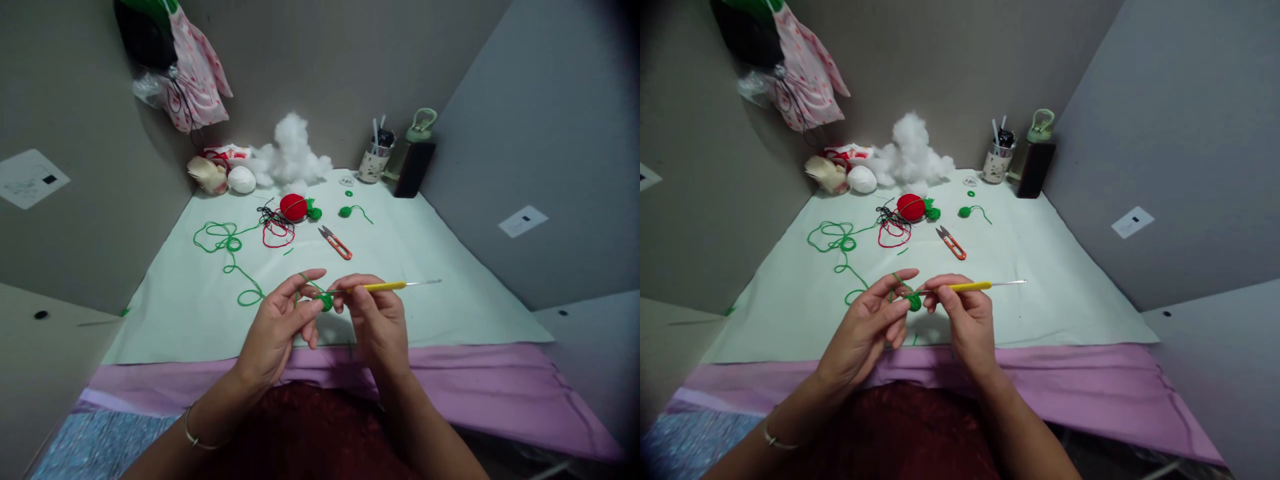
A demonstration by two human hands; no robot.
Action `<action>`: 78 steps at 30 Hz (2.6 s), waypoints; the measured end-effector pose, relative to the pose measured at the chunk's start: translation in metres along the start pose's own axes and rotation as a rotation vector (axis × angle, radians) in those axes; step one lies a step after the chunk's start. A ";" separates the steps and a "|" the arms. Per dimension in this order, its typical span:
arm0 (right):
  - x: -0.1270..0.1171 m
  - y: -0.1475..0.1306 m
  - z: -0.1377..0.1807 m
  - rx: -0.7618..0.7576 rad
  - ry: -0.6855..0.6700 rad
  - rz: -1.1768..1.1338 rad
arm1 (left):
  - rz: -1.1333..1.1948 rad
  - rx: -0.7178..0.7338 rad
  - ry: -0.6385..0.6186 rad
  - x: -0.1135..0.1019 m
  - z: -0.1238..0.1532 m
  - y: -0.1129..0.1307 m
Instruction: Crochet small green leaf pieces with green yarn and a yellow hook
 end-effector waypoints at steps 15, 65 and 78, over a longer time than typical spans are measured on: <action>0.007 -0.039 0.017 -0.475 -0.126 0.415 | -0.160 0.177 0.084 -0.009 0.000 0.006; 0.006 -0.016 0.004 -0.162 -0.043 0.160 | -0.015 -0.001 -0.023 0.002 0.000 0.003; -0.005 -0.019 0.001 -0.218 0.061 0.198 | 0.180 -0.139 0.044 -0.005 -0.008 -0.003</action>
Point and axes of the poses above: each hand's wrist, its own z-axis away from the middle knuckle, its own x-axis out of the palm, y = z × x, the point moved 7 cm from there along -z, towards the middle knuckle, and after that the axes turned 8 degrees about y, right-handed, at the moved point
